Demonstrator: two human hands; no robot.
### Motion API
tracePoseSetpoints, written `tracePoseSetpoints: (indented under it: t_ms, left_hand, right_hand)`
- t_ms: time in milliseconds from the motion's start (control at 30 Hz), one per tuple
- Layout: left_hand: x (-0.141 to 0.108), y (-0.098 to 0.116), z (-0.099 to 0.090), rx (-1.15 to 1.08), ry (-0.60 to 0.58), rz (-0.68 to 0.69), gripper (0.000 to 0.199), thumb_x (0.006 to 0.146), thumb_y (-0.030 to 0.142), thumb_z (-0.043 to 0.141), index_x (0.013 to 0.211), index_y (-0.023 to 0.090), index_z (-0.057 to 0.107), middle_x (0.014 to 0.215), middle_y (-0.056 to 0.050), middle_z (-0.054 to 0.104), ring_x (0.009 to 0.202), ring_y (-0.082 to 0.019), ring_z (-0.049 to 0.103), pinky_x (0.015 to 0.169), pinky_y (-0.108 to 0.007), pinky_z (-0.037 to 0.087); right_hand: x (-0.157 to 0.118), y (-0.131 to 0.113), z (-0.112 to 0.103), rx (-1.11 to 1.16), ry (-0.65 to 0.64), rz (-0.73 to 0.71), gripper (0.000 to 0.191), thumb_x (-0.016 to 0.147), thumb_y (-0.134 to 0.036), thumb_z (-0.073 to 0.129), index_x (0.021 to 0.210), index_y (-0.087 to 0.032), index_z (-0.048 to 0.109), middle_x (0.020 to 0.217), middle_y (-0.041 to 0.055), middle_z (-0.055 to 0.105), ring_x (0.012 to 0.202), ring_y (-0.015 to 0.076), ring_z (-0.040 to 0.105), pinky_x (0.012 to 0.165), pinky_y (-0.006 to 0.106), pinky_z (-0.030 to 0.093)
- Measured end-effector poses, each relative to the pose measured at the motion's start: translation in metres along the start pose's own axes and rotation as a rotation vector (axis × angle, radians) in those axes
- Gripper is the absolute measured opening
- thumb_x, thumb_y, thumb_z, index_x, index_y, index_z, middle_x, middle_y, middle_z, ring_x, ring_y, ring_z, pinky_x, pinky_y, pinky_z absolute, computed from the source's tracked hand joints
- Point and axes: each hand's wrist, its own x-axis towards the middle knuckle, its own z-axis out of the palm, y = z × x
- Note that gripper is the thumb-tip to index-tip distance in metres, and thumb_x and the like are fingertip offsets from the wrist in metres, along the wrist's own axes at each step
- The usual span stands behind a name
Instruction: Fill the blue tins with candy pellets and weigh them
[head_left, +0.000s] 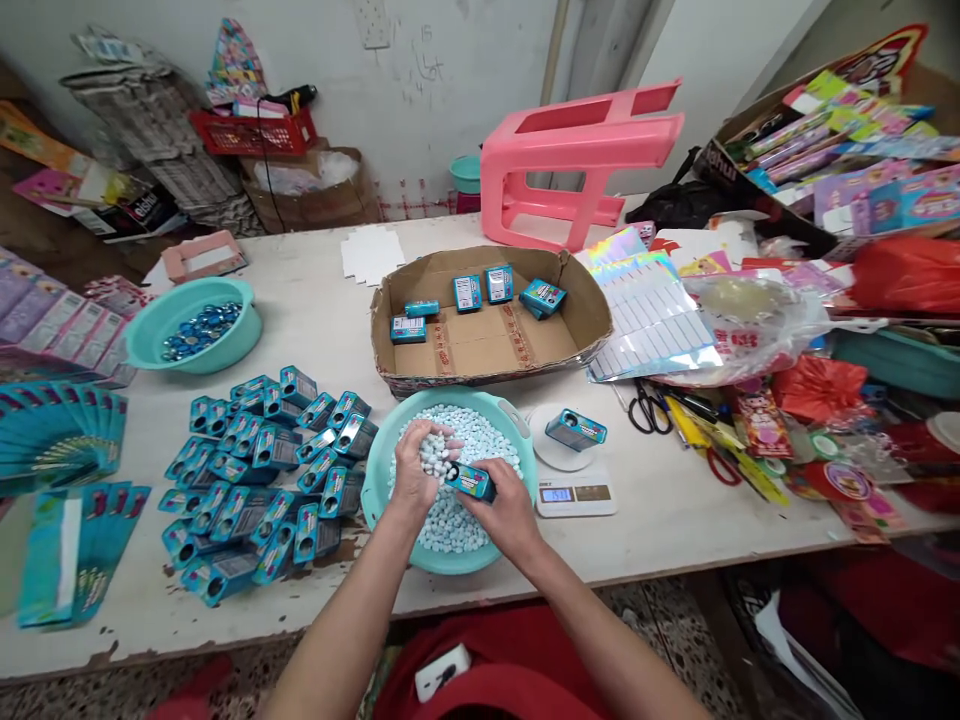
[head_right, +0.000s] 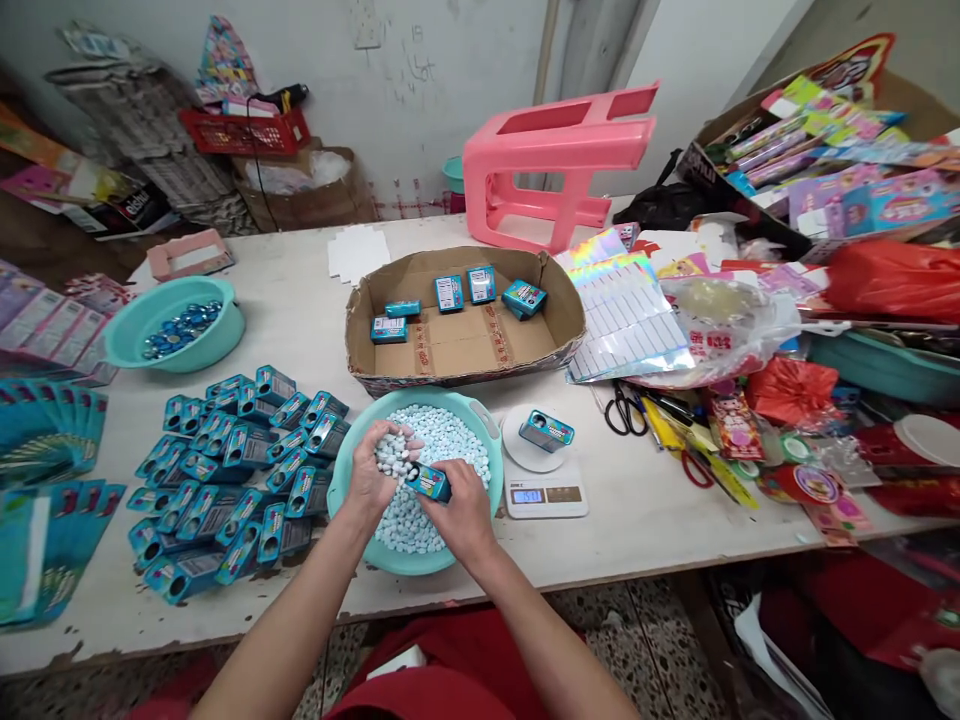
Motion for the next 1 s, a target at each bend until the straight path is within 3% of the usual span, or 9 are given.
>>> tracePoseSetpoints:
  t_ms: [133,233,367,567,800,1000]
  left_hand:
    - [-0.003,0.0,0.003,0.033,0.065,0.071,0.025,0.067,0.038,0.064,0.074,0.016,0.054,0.073,0.0,0.062,0.063,-0.016,0.064,0.058,-0.026,0.048]
    - [-0.002,-0.001,0.002,0.057,0.045,0.136,0.024,0.07,0.037,0.064,0.068,0.016,0.053,0.064,0.002,0.058,0.06,-0.015,0.063,0.059,-0.026,0.047]
    - [0.001,-0.002,0.002,0.048,0.047,0.114,0.025,0.072,0.036,0.065,0.065,0.017,0.05,0.048,0.006,0.045,0.053,-0.015,0.06,0.055,-0.025,0.046]
    - [-0.002,-0.003,0.005,0.026,0.053,0.138,0.027,0.072,0.035,0.065,0.063,0.016,0.049,0.059,0.003,0.051,0.056,-0.013,0.058,0.053,-0.025,0.045]
    - [-0.007,-0.003,0.012,0.093,0.018,0.209,0.026,0.075,0.036,0.062,0.061,0.017,0.051,0.059,0.002,0.051,0.057,-0.011,0.054,0.057,-0.024,0.044]
    - [-0.009,-0.001,0.017,0.147,0.032,0.229,0.025,0.074,0.037,0.063,0.064,0.018,0.05,0.058,0.003,0.049,0.049,-0.009,0.048,0.049,-0.022,0.038]
  right_hand:
    - [0.001,-0.01,0.004,-0.022,-0.01,0.006,0.028,0.074,-0.024,0.068,0.099,-0.021,0.058,0.094,0.0053,0.061,0.092,0.0236,0.057,0.081,0.036,0.046]
    - [0.002,-0.011,0.005,-0.008,-0.002,0.016,0.028,0.075,-0.027,0.069,0.1,-0.021,0.057,0.094,0.0053,0.062,0.092,0.0236,0.057,0.082,0.036,0.045]
    - [0.003,-0.011,0.007,-0.025,-0.043,0.013,0.027,0.071,-0.019,0.068,0.096,-0.021,0.058,0.092,0.0039,0.062,0.09,0.0231,0.058,0.079,0.034,0.046]
    - [0.005,-0.016,0.004,-0.017,-0.02,0.033,0.025,0.07,-0.019,0.065,0.095,-0.021,0.059,0.092,0.0042,0.062,0.089,0.0231,0.059,0.077,0.034,0.046]
    - [0.004,-0.018,0.002,-0.007,0.001,0.017,0.025,0.072,-0.023,0.066,0.096,-0.021,0.059,0.091,0.0044,0.063,0.088,0.0233,0.06,0.077,0.034,0.047]
    - [0.004,-0.017,0.003,-0.01,0.003,0.017,0.026,0.072,-0.022,0.067,0.097,-0.02,0.059,0.092,0.0047,0.063,0.089,0.0234,0.06,0.078,0.034,0.047]
